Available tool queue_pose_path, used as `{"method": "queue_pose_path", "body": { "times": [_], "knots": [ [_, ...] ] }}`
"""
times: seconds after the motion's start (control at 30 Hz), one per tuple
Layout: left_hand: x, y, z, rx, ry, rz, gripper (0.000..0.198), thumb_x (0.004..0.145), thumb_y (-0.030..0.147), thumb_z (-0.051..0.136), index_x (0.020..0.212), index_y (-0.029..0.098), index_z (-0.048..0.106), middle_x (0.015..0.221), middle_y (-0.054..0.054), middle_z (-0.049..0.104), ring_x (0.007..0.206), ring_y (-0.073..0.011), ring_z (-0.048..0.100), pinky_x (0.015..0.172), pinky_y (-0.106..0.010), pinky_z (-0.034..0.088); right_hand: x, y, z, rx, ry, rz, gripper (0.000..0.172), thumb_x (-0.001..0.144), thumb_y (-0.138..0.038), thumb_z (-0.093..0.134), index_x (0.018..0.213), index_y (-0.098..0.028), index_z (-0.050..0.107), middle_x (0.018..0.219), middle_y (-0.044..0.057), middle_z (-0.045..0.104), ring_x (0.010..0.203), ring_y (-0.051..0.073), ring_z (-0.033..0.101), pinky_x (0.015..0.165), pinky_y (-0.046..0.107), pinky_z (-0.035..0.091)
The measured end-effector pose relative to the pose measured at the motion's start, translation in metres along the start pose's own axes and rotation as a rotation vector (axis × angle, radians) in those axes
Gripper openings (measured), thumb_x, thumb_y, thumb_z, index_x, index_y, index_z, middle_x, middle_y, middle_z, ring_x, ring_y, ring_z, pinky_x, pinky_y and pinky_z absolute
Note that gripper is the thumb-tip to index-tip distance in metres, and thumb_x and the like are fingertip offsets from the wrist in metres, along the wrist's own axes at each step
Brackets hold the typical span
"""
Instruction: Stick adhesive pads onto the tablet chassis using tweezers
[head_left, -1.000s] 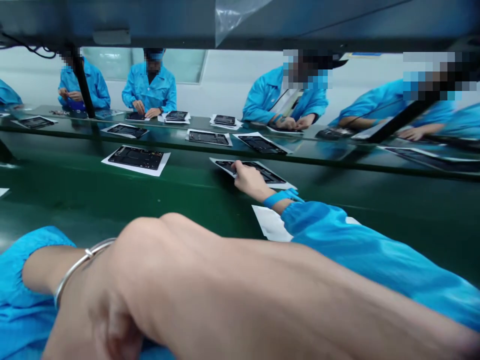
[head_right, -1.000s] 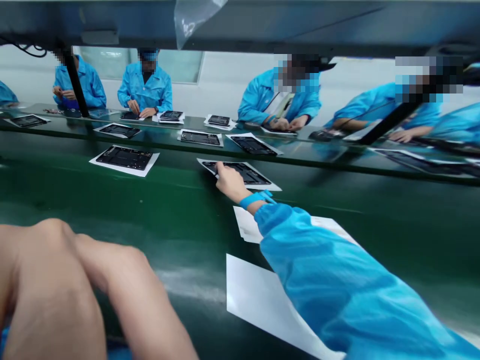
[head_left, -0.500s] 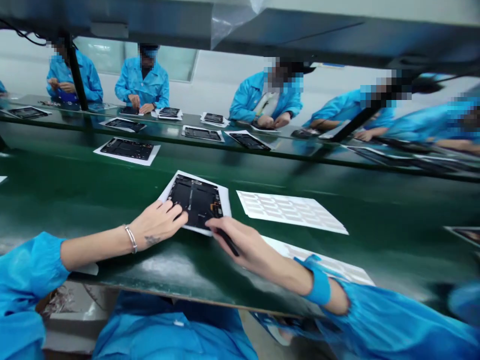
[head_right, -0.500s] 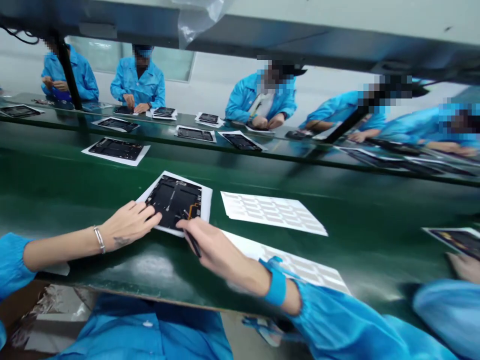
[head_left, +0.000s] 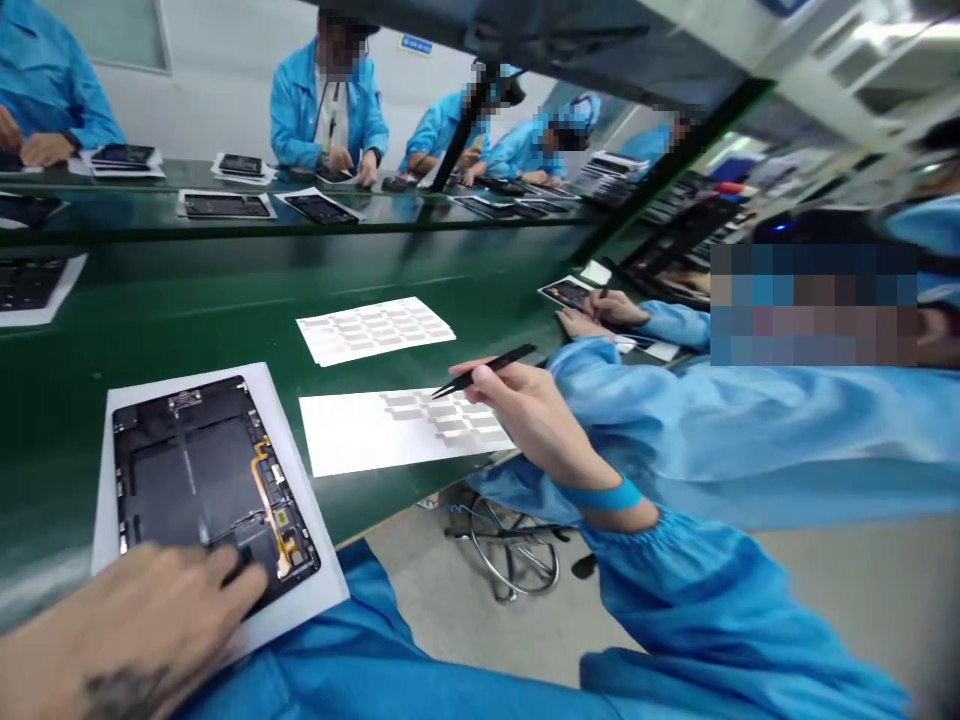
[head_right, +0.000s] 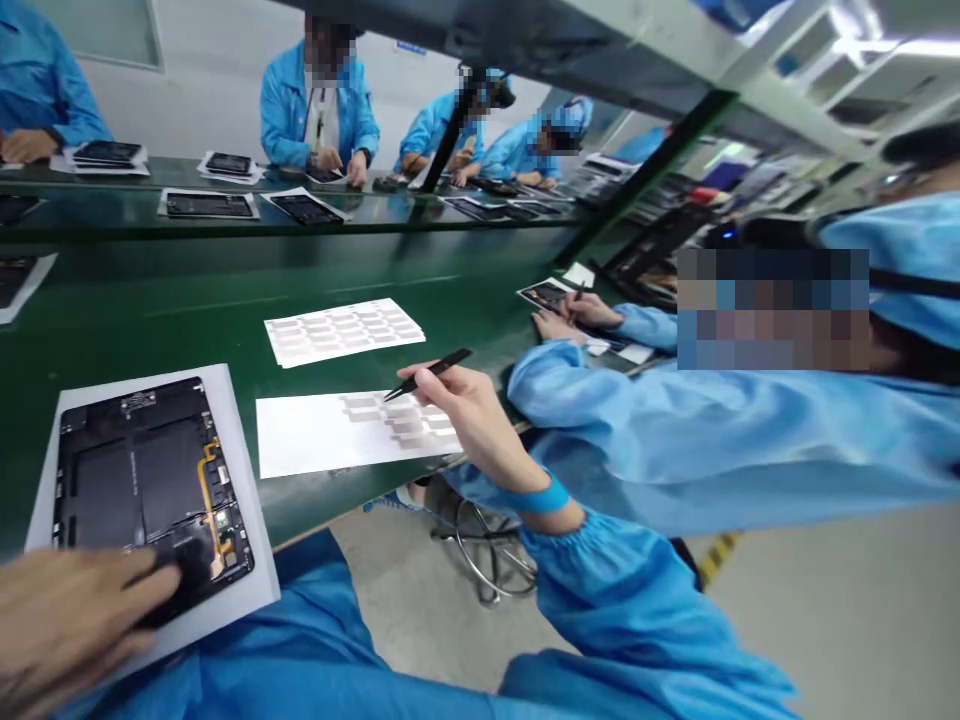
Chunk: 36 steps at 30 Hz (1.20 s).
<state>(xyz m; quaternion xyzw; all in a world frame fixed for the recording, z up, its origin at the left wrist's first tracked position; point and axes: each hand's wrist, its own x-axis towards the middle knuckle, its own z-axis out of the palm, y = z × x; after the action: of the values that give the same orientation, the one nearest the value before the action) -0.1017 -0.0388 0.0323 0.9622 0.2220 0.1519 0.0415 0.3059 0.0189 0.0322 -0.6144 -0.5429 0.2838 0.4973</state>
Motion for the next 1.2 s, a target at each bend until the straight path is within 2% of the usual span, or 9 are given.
{"method": "queue_pose_path", "body": {
  "times": [0.1,0.17,0.23,0.3,0.37,0.47,0.77,1.0,1.2],
  "knots": [
    [0.093,-0.020,-0.002,0.110,-0.265,0.130,0.018,0.096,0.023,0.049,0.105,0.020,0.064,0.094,-0.003,0.068,0.078,-0.0183,0.060,0.069,-0.028,0.044,0.014,0.019,0.002,0.172,-0.151,0.179,0.043,0.069,-0.058,0.075,0.084,-0.017,0.073,0.075,0.006,0.072,0.071,0.020,0.068,0.070,0.034,0.058],
    [0.152,-0.034,0.009,0.169,-0.283,0.188,0.025,0.096,0.026,0.053,0.119,0.018,0.060,0.113,-0.008,0.065,0.102,-0.0237,0.057,0.084,-0.033,0.044,0.021,0.025,0.005,0.228,-0.226,0.253,0.042,0.068,-0.055,0.078,0.085,-0.017,0.072,0.077,0.008,0.074,0.074,0.021,0.071,0.073,0.035,0.060],
    [0.191,-0.048,0.029,0.152,-0.276,0.252,0.037,0.096,0.029,0.054,0.132,0.019,0.052,0.135,-0.011,0.054,0.120,-0.0268,0.048,0.095,-0.037,0.040,0.024,0.026,0.008,0.243,-0.284,0.277,0.041,0.070,-0.054,0.078,0.087,-0.017,0.071,0.080,0.009,0.076,0.076,0.021,0.073,0.075,0.035,0.060],
    [0.209,-0.058,0.052,0.111,-0.276,0.286,0.043,0.098,0.034,0.051,0.139,0.022,0.047,0.146,-0.011,0.043,0.124,-0.0279,0.043,0.098,-0.039,0.038,0.026,0.026,0.008,0.239,-0.319,0.274,0.041,0.072,-0.054,0.076,0.089,-0.018,0.069,0.082,0.009,0.076,0.077,0.020,0.073,0.075,0.035,0.060],
    [0.212,-0.065,0.069,0.067,-0.284,0.294,0.043,0.100,0.038,0.046,0.141,0.027,0.046,0.148,-0.012,0.040,0.122,-0.0281,0.043,0.095,-0.040,0.038,0.027,0.026,0.006,0.220,-0.329,0.266,0.041,0.073,-0.055,0.074,0.089,-0.018,0.068,0.081,0.008,0.076,0.076,0.019,0.073,0.075,0.033,0.060],
    [0.208,-0.070,0.080,0.008,-0.268,0.293,0.040,0.102,0.039,0.037,0.141,0.033,0.046,0.150,-0.010,0.038,0.121,-0.0279,0.042,0.096,-0.042,0.035,0.028,0.025,0.004,0.175,-0.344,0.266,0.039,0.074,-0.055,0.074,0.087,-0.018,0.068,0.079,0.006,0.074,0.074,0.017,0.071,0.074,0.032,0.060],
    [0.209,-0.069,0.082,-0.082,-0.242,0.273,0.040,0.101,0.034,0.037,0.139,0.032,0.048,0.147,-0.009,0.041,0.124,-0.0284,0.040,0.097,-0.043,0.033,0.033,0.022,0.006,0.078,-0.351,0.329,0.034,0.078,-0.051,0.071,0.086,-0.018,0.067,0.075,0.005,0.073,0.070,0.016,0.070,0.065,0.028,0.058],
    [0.208,-0.070,0.090,-0.093,-0.206,0.285,0.037,0.101,0.035,0.038,0.136,0.033,0.051,0.146,-0.009,0.043,0.121,-0.0285,0.041,0.094,-0.043,0.034,0.035,0.019,0.000,0.063,-0.332,0.387,0.033,0.077,-0.051,0.073,0.082,-0.019,0.070,0.074,0.004,0.072,0.073,0.018,0.071,0.071,0.032,0.061],
    [0.208,-0.070,0.093,-0.099,-0.160,0.292,0.036,0.100,0.034,0.041,0.133,0.033,0.054,0.143,-0.009,0.046,0.119,-0.0279,0.042,0.091,-0.041,0.033,0.038,0.012,0.003,0.004,-0.370,0.415,0.033,0.076,-0.051,0.074,0.081,-0.019,0.069,0.074,0.006,0.073,0.070,0.019,0.071,0.067,0.031,0.059]
  ]
}}
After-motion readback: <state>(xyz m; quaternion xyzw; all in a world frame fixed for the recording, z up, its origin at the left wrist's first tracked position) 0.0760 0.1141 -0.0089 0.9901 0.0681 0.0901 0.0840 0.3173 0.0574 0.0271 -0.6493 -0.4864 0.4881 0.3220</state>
